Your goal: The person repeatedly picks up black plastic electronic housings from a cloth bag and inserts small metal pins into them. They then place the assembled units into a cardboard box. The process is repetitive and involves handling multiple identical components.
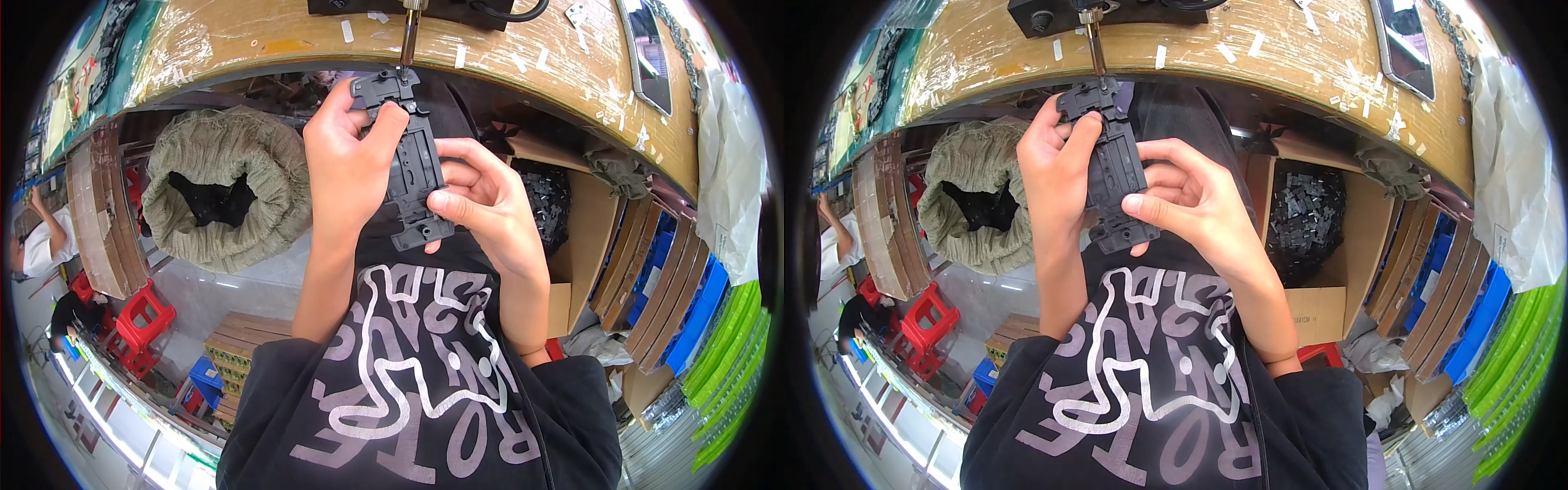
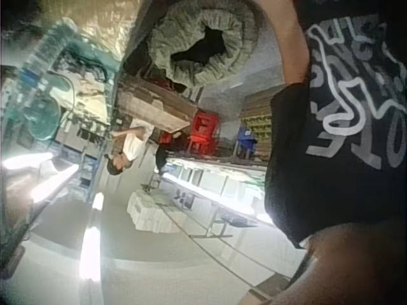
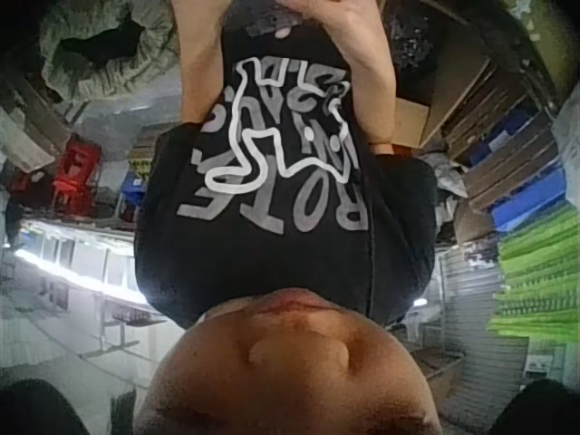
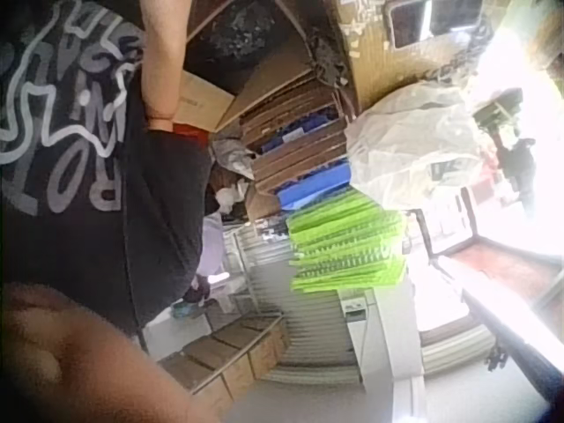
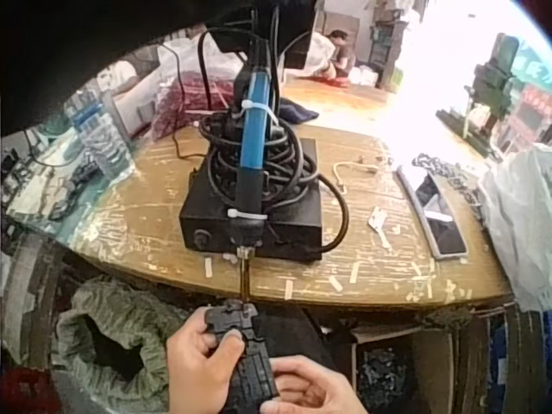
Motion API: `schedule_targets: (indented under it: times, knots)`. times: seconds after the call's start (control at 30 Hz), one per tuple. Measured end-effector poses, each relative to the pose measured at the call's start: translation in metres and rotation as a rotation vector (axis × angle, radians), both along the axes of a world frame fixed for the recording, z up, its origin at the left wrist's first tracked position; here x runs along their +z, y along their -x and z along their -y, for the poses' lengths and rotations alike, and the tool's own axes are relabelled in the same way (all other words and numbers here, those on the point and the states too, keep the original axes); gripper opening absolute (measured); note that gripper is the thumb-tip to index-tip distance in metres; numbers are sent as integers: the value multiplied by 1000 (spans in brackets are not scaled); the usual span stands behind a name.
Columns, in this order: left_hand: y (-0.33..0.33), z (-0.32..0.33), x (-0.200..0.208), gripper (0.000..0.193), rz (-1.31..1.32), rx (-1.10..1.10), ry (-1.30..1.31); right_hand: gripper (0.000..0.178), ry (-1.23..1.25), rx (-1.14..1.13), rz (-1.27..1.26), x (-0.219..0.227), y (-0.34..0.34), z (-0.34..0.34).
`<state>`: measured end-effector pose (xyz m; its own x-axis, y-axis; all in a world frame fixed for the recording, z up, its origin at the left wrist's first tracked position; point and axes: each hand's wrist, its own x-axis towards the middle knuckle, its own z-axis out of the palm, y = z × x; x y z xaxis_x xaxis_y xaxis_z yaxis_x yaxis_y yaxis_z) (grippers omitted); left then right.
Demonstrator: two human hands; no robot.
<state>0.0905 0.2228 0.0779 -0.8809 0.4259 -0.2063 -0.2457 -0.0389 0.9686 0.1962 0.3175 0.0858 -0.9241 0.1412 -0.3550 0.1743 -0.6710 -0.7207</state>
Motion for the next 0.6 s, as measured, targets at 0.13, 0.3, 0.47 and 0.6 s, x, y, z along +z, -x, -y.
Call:
schedule_targets:
  times: [0.13, 0.3, 0.47, 0.6]
  knots:
    - [1, 1, 1, 17, -1, -10, 27, 37, 10, -5, -5, 1, 0, 0]
    - [2, 1, 1, 17, 22, -13, -7, 37, 16, -5, -20, 0, 1, 0]
    - [3, 0, 0, 17, 23, -18, -19, 36, 16, -13, -16, -3, 1, 1]
    - [3, 0, 1, 17, 4, -17, 7, 36, 16, -10, -21, -4, 1, 1]
